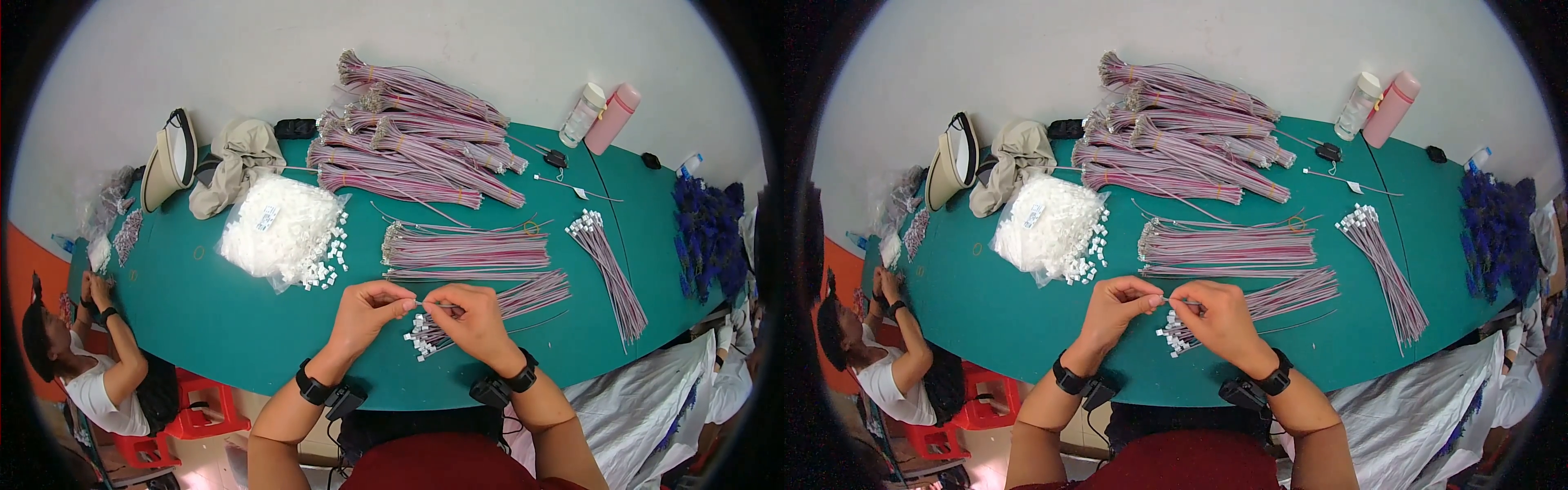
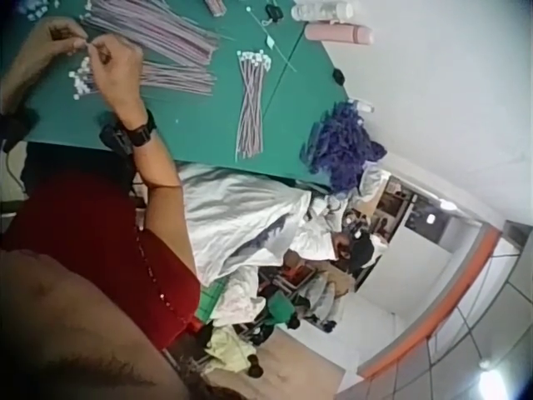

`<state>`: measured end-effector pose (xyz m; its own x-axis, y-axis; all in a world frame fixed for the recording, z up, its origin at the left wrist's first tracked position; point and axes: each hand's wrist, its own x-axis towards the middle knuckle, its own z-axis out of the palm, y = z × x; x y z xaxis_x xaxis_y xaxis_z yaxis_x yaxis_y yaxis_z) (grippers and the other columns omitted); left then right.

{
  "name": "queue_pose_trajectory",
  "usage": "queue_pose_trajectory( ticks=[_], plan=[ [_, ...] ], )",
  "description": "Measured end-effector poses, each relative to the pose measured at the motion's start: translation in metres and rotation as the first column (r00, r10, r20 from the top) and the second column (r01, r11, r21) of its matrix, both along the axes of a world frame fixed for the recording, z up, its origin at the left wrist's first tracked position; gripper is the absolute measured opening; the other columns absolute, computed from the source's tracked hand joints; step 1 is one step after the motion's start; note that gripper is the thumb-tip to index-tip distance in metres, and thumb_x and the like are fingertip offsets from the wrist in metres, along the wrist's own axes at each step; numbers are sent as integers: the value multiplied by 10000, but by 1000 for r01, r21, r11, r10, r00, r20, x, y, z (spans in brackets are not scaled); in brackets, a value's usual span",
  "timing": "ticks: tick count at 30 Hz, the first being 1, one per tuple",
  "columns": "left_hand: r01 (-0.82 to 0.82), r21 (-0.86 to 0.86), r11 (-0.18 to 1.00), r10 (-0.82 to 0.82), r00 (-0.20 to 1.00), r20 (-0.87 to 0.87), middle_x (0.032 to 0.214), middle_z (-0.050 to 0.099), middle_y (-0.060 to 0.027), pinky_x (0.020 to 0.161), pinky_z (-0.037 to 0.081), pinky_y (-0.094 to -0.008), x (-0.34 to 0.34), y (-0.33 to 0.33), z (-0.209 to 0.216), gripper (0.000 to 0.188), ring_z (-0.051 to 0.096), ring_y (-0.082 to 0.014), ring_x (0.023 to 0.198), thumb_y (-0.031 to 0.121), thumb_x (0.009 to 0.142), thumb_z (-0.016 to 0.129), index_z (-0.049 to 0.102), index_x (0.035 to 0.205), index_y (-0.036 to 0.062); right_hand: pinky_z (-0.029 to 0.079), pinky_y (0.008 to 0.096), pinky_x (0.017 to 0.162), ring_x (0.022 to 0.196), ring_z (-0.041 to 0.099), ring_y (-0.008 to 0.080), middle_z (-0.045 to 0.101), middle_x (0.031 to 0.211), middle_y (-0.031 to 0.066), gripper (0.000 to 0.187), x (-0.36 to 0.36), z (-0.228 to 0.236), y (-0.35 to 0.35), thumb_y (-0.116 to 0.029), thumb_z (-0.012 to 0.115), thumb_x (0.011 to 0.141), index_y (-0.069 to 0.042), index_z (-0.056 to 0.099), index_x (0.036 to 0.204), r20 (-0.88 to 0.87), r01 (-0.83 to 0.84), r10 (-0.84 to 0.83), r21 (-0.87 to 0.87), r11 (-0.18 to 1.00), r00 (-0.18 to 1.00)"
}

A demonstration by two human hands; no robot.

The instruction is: Manually attaching small plastic clips to bundles of striped cables at a workbench.

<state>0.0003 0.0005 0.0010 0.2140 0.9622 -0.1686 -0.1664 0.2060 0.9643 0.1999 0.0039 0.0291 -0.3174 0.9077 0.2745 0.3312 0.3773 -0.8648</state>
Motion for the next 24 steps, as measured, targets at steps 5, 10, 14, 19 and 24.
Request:
queue_pose_trajectory(
  ticks=[5, 10, 14, 19, 24],
  plan=[
    [-3, 4, 1000, 3, 999, -44, 854, 710, -47, 688, 511, -219, 0, -1, 1, 147, 629, -82, 752, 56, 847, 744, 723, 979, -7, 439, 273, 499, 540, 570, 154, 631, 692, 74, 57, -1, -1, -1, -49, 693, 825, -17, 672, 867, 23, 10, -10, 25, 1000, 1000],
    [7, -20, 1000, -7, 1000, -8, 855, 711, -52, 694, 517, -217, 1, -1, 5, 150, 640, -88, 760, 43, 843, 743, 722, 981, -13, 444, 285, 502, 542, 576, 161, 637, 701, 81, 59, 1, 2, -1, -52, 692, 828, -14, 670, 866, -6, -6, 6, -38, 999, 1000],
    [8, -11, 1000, -8, 1000, 9, 856, 713, -55, 696, 520, -214, 0, 0, 2, 162, 647, -91, 763, 36, 839, 744, 722, 991, -14, 447, 296, 503, 546, 585, 170, 644, 715, 88, 59, 2, 1, -1, -53, 689, 831, -11, 668, 866, 5, -26, 26, -45, 999, 1000],
    [22, 8, 1000, -22, 998, -52, 854, 715, -60, 703, 527, -217, -1, -1, -1, 162, 651, -93, 763, 34, 833, 747, 727, 987, -10, 445, 304, 503, 547, 588, 190, 645, 724, 96, 52, 1, -4, 0, -49, 684, 835, -10, 669, 866, 11, -19, 19, 6, 1000, 1000],
    [28, 22, 999, -25, 990, -136, 848, 717, -61, 702, 532, -220, -1, -1, 1, 151, 654, -95, 760, 36, 826, 753, 732, 969, -6, 448, 307, 508, 554, 589, 208, 643, 727, 99, 51, 0, -5, -1, -49, 683, 834, -11, 668, 865, 31, -13, 13, 9, 1000, 999]
  ],
)
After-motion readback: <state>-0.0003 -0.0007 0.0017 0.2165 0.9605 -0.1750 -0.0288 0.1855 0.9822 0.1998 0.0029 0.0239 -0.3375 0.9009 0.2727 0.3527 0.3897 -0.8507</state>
